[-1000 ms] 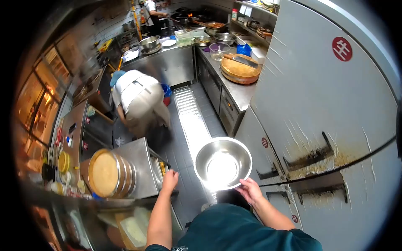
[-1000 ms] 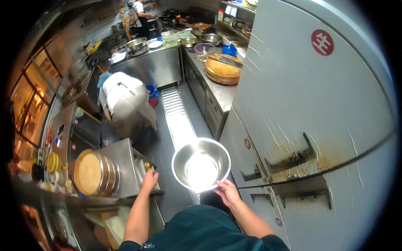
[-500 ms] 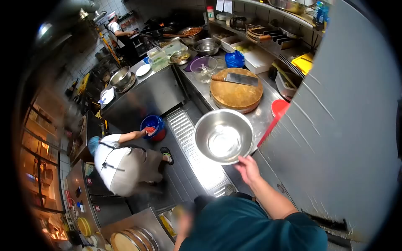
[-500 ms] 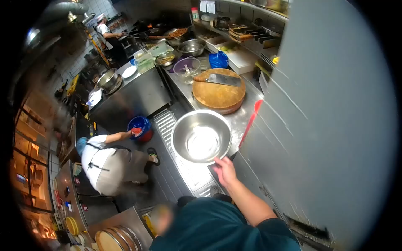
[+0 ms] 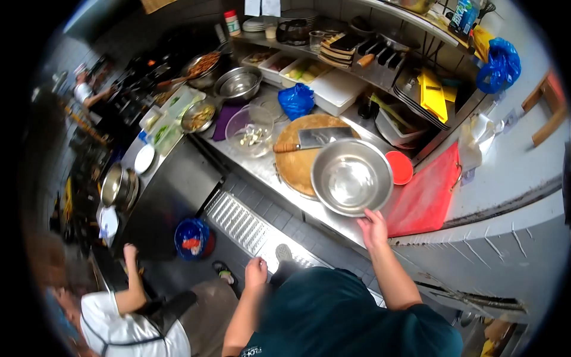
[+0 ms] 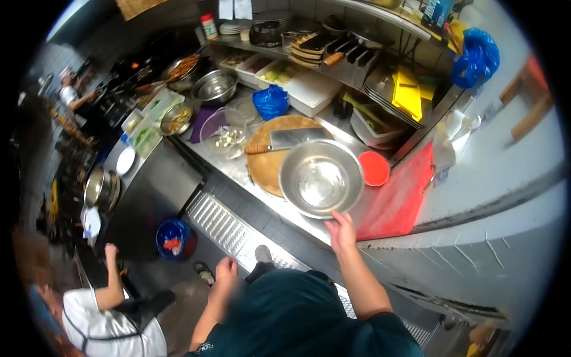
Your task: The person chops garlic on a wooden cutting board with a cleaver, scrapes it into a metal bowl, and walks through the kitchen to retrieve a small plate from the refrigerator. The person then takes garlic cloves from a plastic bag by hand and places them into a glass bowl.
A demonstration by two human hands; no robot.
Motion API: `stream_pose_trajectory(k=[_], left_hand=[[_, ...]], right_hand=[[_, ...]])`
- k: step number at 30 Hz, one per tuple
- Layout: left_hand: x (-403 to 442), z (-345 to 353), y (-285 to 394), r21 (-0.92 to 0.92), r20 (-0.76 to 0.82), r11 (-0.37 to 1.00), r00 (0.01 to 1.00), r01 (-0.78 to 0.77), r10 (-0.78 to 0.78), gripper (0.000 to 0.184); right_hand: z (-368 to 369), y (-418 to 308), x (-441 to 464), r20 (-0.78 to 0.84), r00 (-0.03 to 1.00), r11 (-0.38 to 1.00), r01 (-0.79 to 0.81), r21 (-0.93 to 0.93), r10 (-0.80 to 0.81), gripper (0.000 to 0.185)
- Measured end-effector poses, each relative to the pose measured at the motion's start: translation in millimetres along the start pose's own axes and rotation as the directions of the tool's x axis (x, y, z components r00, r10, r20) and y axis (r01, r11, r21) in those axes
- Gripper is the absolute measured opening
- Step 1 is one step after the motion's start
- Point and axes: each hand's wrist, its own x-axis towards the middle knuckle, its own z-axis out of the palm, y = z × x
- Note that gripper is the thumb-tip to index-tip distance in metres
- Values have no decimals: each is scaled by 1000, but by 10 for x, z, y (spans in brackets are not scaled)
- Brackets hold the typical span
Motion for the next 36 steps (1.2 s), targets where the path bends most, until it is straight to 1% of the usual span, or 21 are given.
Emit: stream_pose_trajectory(k=[1, 2, 4, 6, 8, 11, 14, 15, 17, 18, 20, 22, 23, 26, 27, 29, 30, 31, 32, 33, 36], left_hand=[[410, -145, 173, 37, 13, 989, 990, -143, 142, 16], [829, -245, 391, 68, 30, 957, 959, -282, 281, 19], [1613, -312, 705, 111, 3, 828, 833, -550, 553, 29], [2252, -344, 1176, 141, 49, 747, 758, -650, 650, 38], [2764, -236, 1578, 153, 42, 697, 709, -701, 704, 43], [3364, 165, 1910, 190, 67, 630, 650, -753, 757, 44], [3634, 442, 2061, 399, 152, 559, 653, -727, 742, 49], [3709, 553, 2016, 475, 142, 508, 633, -718, 761, 44], [3815, 512, 2078, 429, 319, 545, 685, -720, 655, 39], [3850, 453, 2119, 412, 410, 558, 694, -720, 593, 36], [3856, 335, 2138, 301, 490, 491, 574, -817, 656, 30], [3773, 113, 2278, 221, 612, 533, 541, -817, 576, 31], [3740, 48, 2280, 189, 671, 560, 523, -806, 526, 32], [3800, 24, 2144, 102, 556, 562, 516, -821, 652, 32], [3833, 36, 2164, 112, 541, 588, 546, -801, 640, 30], [3998, 165, 2282, 177, 445, 620, 624, -764, 642, 29], [4083, 237, 2396, 201, 398, 637, 656, -745, 641, 29], [4209, 323, 2601, 167, 347, 660, 670, -733, 656, 28], [4363, 442, 2792, 152, 286, 649, 661, -746, 694, 27], [4522, 530, 3014, 144, 304, 665, 673, -732, 675, 27], [5017, 954, 3524, 141, 207, 674, 688, -725, 696, 27]], right_hand=[[-10, -12, -77, -58, 998, 1000, 13, -3, -13, 30], [-56, -1, -165, -73, 997, 999, 37, 5, -37, 32], [-69, 51, -359, -104, 991, 996, 86, 23, -83, 35], [-53, 83, -589, -133, 984, 992, 121, 34, -115, 36], [33, 132, -815, -185, 972, 985, 158, 71, -143, 37], [221, 157, -901, -235, 957, 970, 204, 133, -170, 39], [405, 148, -902, -261, 947, 959, 234, 160, -188, 39], [457, 135, -855, -266, 944, 955, 245, 169, -195, 38], [467, 99, -670, -253, 946, 950, 251, 185, -201, 37], [437, 95, -581, -246, 949, 949, 247, 194, -196, 36], [371, 89, -403, -256, 948, 946, 245, 211, -188, 35], [331, 81, -199, -275, 947, 949, 228, 217, -164, 35], [239, 100, -87, -273, 952, 962, 196, 189, -141, 33], [350, -17, 92, -286, 950, 964, 188, 190, -129, 34], [347, -23, 133, -286, 948, 961, 199, 192, -139, 34], [382, -26, 212, -303, 945, 970, 177, 165, -121, 34], [399, -23, 229, -319, 941, 974, 168, 150, -113, 34], [410, -3, 262, -317, 942, 976, 161, 144, -109, 33], [419, 38, 317, -318, 942, 978, 158, 136, -108, 33], [438, 84, 366, -318, 942, 980, 154, 127, -107, 33], [637, 160, 529, -332, 938, 978, 156, 139, -102, 32]])
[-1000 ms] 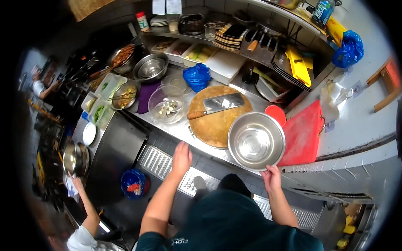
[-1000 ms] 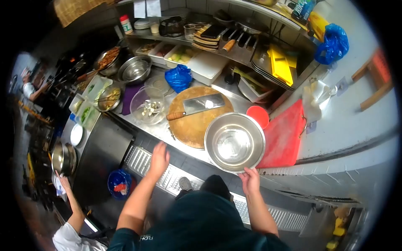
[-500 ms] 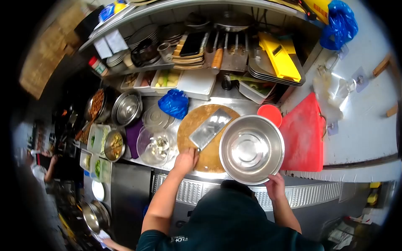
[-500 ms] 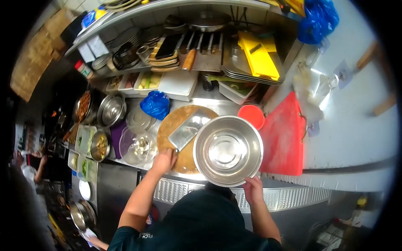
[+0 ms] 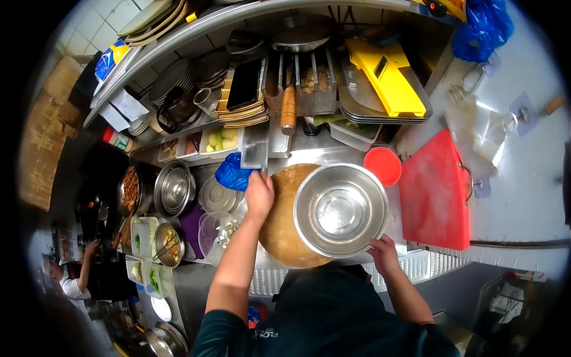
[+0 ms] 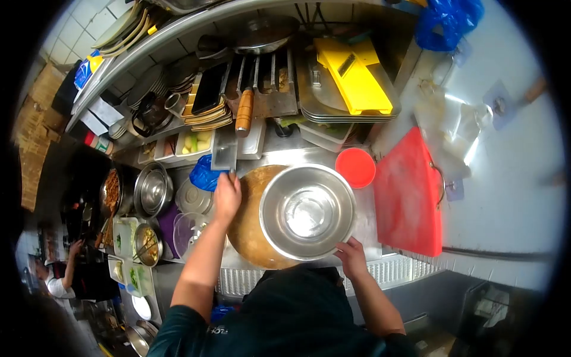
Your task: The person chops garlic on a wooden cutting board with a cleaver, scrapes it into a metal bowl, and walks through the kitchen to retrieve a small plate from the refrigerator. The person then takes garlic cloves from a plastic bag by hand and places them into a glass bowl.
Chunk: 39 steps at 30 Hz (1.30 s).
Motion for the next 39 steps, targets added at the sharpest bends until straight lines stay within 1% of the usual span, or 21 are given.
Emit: stream_pose_trajectory(k=[4, 5, 6, 8, 9, 11, 14, 15, 18, 19, 23, 25, 27, 28, 29, 33, 34, 35, 37, 38, 39], left_hand=[[807, 312, -153, 7, -75, 1000, 997, 16, -15, 32], [914, 256, -172, 20, -141, 999, 989, -32, 35, 37], [994, 99, -154, -4, -149, 1000, 989, -2, 1, 49], [977, -101, -279, 156, -325, 987, 945, 35, 18, 66], [950, -226, -387, 196, -270, 974, 961, 114, -58, 72], [855, -422, -588, 248, -155, 934, 962, 258, -225, 83], [866, -211, -1292, 121, 193, 971, 954, 208, -229, 78], [893, -141, -1452, 202, 262, 971, 948, 128, -179, 58], [938, 179, -1950, -258, 155, 939, 969, 227, -192, 34], [871, 21, -1744, -453, 10, 879, 986, 152, -165, 22], [905, -350, -1661, -500, -20, 861, 992, 95, -121, 16], [920, -557, -1626, -627, -28, 777, 995, 57, -95, 16], [867, -850, -1505, -731, 17, 680, 998, 53, -60, 18], [746, -1281, -1119, -668, 76, 738, 995, 95, -59, 20], [726, -1381, -1066, -716, 46, 697, 999, 46, -19, 17], [529, -2041, -574, -760, -52, 639, 991, -121, 125, 13], [450, -2214, -434, -754, -71, 638, 986, -154, 154, 12], [344, -2370, -282, -773, -103, 606, 979, -189, 174, 11], [137, -2577, 11, -808, -195, 509, 950, -297, 244, 7], [45, -2640, 104, -808, -246, 437, 900, -396, 360, 7], [-67, -2655, 236, -833, -273, 356, 874, -424, 402, 6]], right_hand=[[398, 258, 94, 10, 999, 999, 49, 15, -49, 29], [521, 273, 79, 16, 999, 998, 44, 54, -45, 26], [580, 344, 57, 7, 999, 997, 37, 61, -37, 27], [650, 428, 67, -7, 999, 996, 34, 78, -33, 31], [738, 444, 18, -69, 997, 998, 43, 39, -40, 20], [765, 526, -14, -87, 994, 995, 79, 59, -73, 12], [887, 535, -84, -173, 978, 992, 126, 32, -118, 15], [909, 541, -90, -215, 965, 988, 157, 4, -153, 17], [940, 530, -97, -335, 896, 955, 252, -155, -291, 33], [949, 505, -106, -357, 869, 937, 289, -197, -343, 36], [838, 477, -131, -365, 793, 867, 392, -308, -488, 45], [761, 445, -112, -349, 750, 820, 451, -353, -562, 45], [838, 393, -167, -296, 665, 706, 511, -490, -686, 43], [942, 331, -214, -261, 619, 640, 533, -553, -741, 42], [1071, 277, -252, -220, 599, 605, 575, -551, -770, 41], [1457, 179, -236, -10, 726, 663, 623, -415, -688, 41], [1644, 122, -264, 6, 820, 798, 558, -227, -572, 42], [1843, 83, -274, 53, 893, 893, 449, -35, -446, 43], [2124, 63, -157, 178, 972, 976, 118, 183, -151, 54], [2285, 39, -98, 233, 970, 958, -126, 259, 65, 64], [2435, 29, -52, 301, 914, 876, -363, 317, 270, 74]])
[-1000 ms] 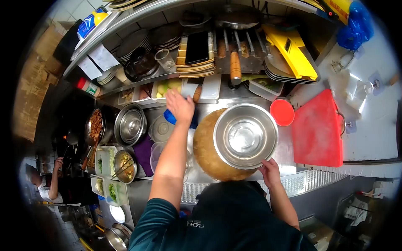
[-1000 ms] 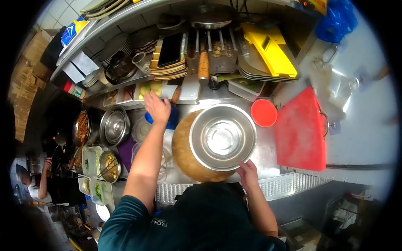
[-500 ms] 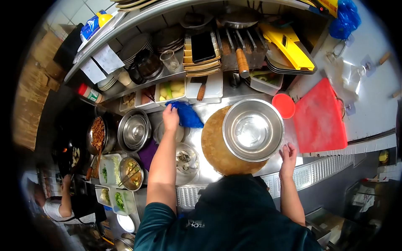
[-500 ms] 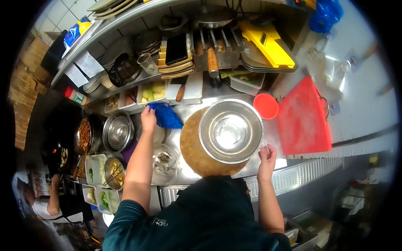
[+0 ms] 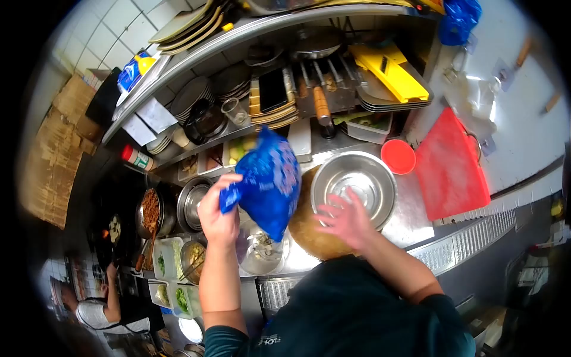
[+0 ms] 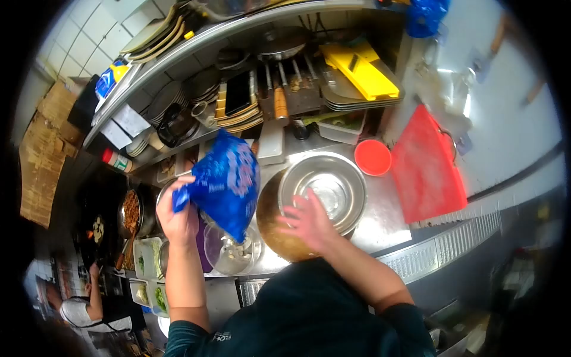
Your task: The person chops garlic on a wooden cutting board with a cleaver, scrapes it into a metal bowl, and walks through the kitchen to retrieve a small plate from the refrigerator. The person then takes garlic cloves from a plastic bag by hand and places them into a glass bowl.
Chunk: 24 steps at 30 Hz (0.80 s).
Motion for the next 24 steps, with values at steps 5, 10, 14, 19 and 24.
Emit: stream_pose_trajectory(k=[5, 10, 14, 19, 24], left_hand=[[-356, 593, 307, -56, 252, 998, 967, -25, 38, 28], [-744, 845, 104, -220, 240, 975, 971, 44, 10, 13], [-850, 1055, 184, -293, 274, 949, 961, 119, -36, 10], [-758, 1154, 327, -97, 466, 995, 883, -6, 50, 17], [-769, 1212, 377, -12, 504, 998, 862, -66, 63, 16]], right_hand=[[104, 248, 216, 370, 921, 894, -62, 444, -121, 85], [-208, 35, -37, 336, 926, 902, 8, 432, -169, 80], [-463, -58, -8, 347, 914, 898, 40, 438, -210, 82], [-387, -188, -287, 472, 853, 892, -16, 451, -224, 80], [-462, -262, -268, 367, 912, 877, -17, 481, -183, 79]])
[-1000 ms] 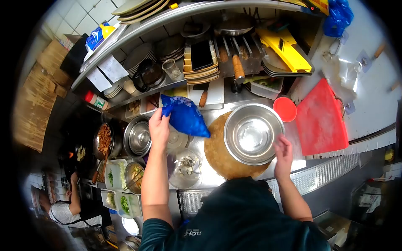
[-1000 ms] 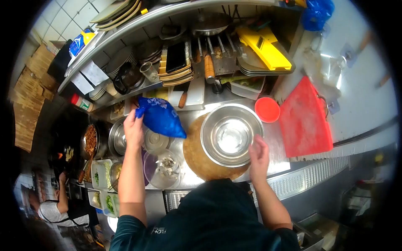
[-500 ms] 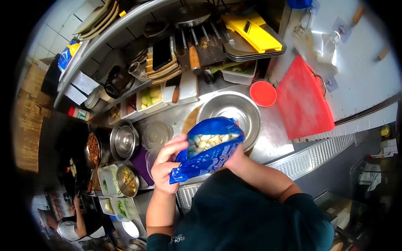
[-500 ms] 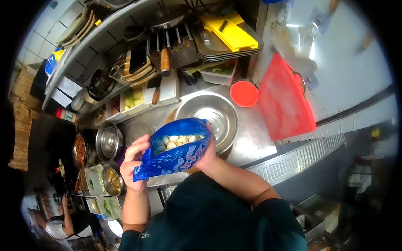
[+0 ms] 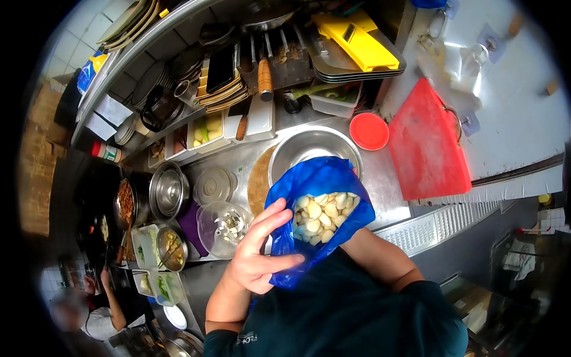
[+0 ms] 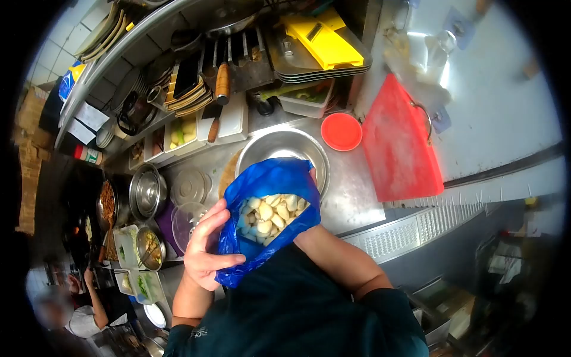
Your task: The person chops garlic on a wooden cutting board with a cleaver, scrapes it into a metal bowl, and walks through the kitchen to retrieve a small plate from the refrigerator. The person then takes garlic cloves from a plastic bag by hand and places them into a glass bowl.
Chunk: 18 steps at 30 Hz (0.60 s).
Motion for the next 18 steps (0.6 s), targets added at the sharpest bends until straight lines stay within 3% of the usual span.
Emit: stream_pose_trajectory(k=[4, 7, 8, 11, 15, 16, 18], left_hand=[[-133, -52, 73, 107, -34, 994, 999, 29, -25, 9], [-316, -109, 146, 154, -93, 986, 994, 68, -54, 11], [-356, -84, 198, 129, -194, 987, 979, 95, -69, 17], [-511, -232, 285, 205, -194, 973, 979, 102, -62, 14], [-730, -341, 420, 261, -209, 956, 975, 132, -77, 12], [-710, -365, 437, 296, -232, 952, 973, 78, -8, 6], [-895, -390, 471, 314, -274, 942, 961, 119, -30, 13]], right_hand=[[-35, -9, 78, -23, 1000, 1000, -8, -17, 7, 86], [-19, 46, 179, -110, 993, 986, -64, -152, 47, 85], [-4, 84, 210, -125, 990, 978, -85, -189, 62, 85], [102, 304, 310, -150, 982, 957, -151, -248, 116, 80], [81, 607, 448, -279, 935, 912, -299, -281, 221, 74], [72, 670, 494, -330, 912, 890, -346, -298, 245, 72], [17, 827, 594, -389, 874, 840, -428, -333, 291, 67]])
